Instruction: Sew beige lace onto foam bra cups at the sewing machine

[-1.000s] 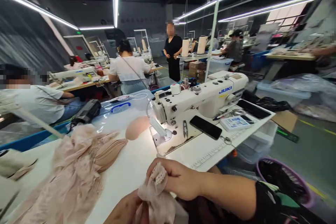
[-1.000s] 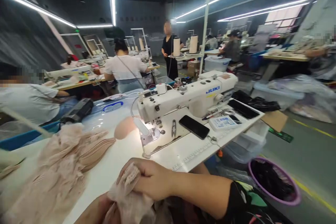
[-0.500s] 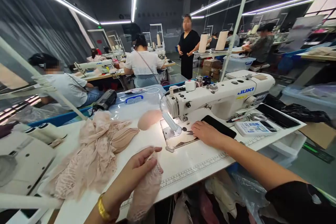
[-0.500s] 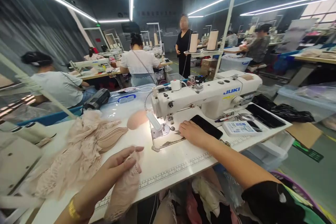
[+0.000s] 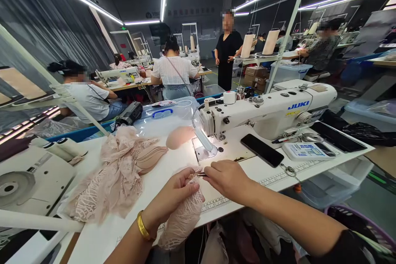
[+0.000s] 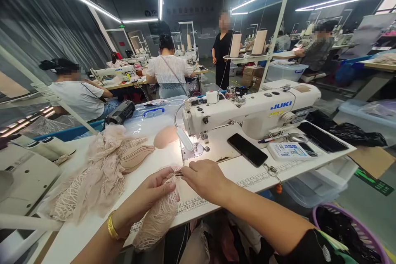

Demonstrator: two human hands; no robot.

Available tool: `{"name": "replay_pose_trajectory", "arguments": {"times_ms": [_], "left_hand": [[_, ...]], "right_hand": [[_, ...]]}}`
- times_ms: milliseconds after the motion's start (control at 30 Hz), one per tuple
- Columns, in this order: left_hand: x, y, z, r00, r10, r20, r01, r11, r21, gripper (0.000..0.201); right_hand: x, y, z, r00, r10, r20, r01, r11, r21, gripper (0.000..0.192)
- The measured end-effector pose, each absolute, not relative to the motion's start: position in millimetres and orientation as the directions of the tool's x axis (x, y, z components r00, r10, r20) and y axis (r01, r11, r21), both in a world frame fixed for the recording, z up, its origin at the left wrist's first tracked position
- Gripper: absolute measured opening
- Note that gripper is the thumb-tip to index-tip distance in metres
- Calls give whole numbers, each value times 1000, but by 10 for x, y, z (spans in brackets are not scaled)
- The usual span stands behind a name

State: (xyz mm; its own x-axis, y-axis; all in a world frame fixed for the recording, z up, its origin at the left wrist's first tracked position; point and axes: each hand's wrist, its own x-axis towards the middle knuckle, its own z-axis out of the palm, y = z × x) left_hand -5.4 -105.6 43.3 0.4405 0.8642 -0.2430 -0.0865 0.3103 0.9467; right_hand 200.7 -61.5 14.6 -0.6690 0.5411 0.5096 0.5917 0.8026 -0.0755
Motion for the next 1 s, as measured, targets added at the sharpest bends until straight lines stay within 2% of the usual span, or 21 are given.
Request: {"name": "replay_pose_trajectory", "arguments": {"times_ms": [67,133,200,233,267,300,333,367,400,433,500,567,600,667,700,767,833,900,967,1000], "left_hand": [[-43,-1051,426,470,856,-214,-77,282,956,53],[-151,-1054,490,472,853,-221,27,237,971,52],[-415,-1065,642,371,891,-263,275,165,947,49],[-591,-1070,742,259,930,-259,447,122,886,47],[-778,-1074,844,100,986,-136,602,49,797,45],[-954,-1075,937,-79,994,80,747,6,665,45],[-1101,-1071,1006,-189,938,290,871,24,490,50],[-1200,-1064,1043,-215,867,449,938,55,342,55],[-1243,-1050,1039,-174,836,521,966,43,254,59],[-1228,-1030,994,-109,837,536,976,-13,219,60],[-1060,-962,803,65,908,414,935,-201,293,61],[-818,-852,558,186,952,243,883,-271,384,65],[-713,-785,452,192,965,181,869,-253,426,61],[-576,-653,334,204,974,96,851,-225,475,36],[-543,-603,328,204,975,91,845,-222,486,31],[-501,-567,404,198,971,136,838,-239,491,36],[-426,-642,529,185,960,210,840,-266,473,36],[-289,-820,622,215,942,258,837,-314,448,34],[-146,-1045,646,332,919,212,778,-394,489,31],[-98,-1149,632,419,896,149,713,-426,558,26]], "right_hand": [[1938,-607,122,-673,514,532,595,803,-24,15],[1965,-597,114,-677,524,516,587,808,-50,21],[2112,-565,109,-667,582,465,603,789,-122,29],[2227,-535,97,-651,626,429,629,762,-157,32],[2359,-495,76,-628,675,386,667,723,-180,32],[2500,-449,44,-594,729,340,719,670,-181,31],[2638,-399,2,-550,784,288,778,606,-163,28],[2763,-350,-46,-509,826,242,827,547,-127,24],[2865,-307,-97,-481,850,217,858,507,-83,21],[2939,-272,-147,-468,855,223,872,487,-40,22],[2994,-240,-230,-469,837,283,871,490,-7,31],[2949,-260,-273,-490,798,351,837,543,-66,36],[2905,-287,-276,-501,781,372,808,577,-122,34],[2800,-369,-247,-523,753,399,722,640,-263,28],[2745,-421,-216,-527,745,410,663,662,-350,25],[2624,-536,-133,-513,765,389,514,637,-575,24],[2473,-647,-50,-542,801,256,294,465,-835,29],[2289,-726,1,-632,771,79,53,145,-988,38],[2102,-754,6,-653,757,-1,-130,-114,-985,48],[2024,-750,-4,-625,780,-21,-199,-185,-962,48]]}}
